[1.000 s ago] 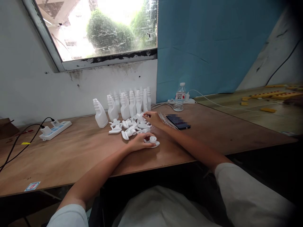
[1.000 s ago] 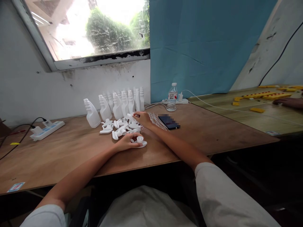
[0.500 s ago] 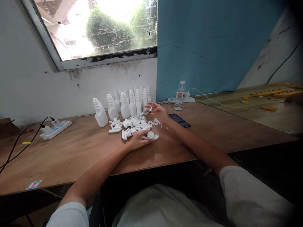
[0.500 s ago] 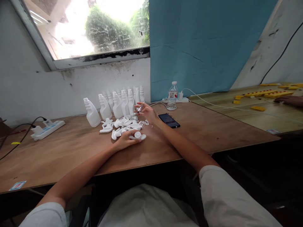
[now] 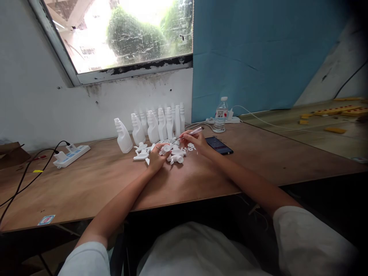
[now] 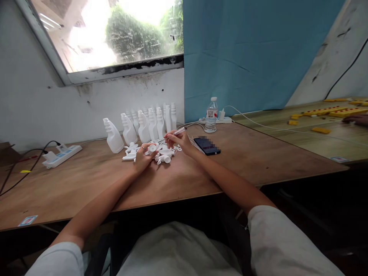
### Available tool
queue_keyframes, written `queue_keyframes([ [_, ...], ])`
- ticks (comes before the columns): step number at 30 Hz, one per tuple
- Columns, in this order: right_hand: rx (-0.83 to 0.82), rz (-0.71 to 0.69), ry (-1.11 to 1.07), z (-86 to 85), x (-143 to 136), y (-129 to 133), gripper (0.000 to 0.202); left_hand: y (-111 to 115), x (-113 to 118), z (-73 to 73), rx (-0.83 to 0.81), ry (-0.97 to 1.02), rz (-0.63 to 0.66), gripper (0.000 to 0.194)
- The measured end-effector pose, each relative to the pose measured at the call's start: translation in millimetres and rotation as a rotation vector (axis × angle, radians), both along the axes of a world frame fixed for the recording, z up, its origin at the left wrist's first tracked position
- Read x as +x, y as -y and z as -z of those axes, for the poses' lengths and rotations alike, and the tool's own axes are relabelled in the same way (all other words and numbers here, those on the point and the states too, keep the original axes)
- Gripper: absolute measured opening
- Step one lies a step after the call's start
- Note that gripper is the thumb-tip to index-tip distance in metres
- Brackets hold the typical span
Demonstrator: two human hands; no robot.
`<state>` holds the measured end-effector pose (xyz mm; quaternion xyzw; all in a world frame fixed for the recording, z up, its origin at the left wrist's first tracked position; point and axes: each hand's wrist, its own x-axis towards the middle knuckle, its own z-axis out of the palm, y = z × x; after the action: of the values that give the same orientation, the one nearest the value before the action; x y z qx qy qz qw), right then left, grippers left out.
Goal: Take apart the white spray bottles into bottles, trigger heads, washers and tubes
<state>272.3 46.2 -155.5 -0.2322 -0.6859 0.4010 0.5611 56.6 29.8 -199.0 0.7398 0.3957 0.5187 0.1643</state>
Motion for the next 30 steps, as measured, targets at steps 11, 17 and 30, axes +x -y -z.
queue_keyframes([
  [11, 0.357, 0.210, 0.234, 14.8, -23.0, 26.9, 0.015, -1.4, -1.3, 0.1, 0.027, -0.004, -0.107, 0.036],
  [17, 0.664, 0.276, 0.351, 22.5, -22.2, 24.9, 0.011, -0.7, -1.9, -2.3, 0.057, 0.004, -0.143, 0.041],
  [30, 0.905, 0.323, 0.468, 23.8, -23.6, 23.9, 0.012, -1.4, -5.0, -0.2, 0.124, -0.072, -0.082, 0.028],
])
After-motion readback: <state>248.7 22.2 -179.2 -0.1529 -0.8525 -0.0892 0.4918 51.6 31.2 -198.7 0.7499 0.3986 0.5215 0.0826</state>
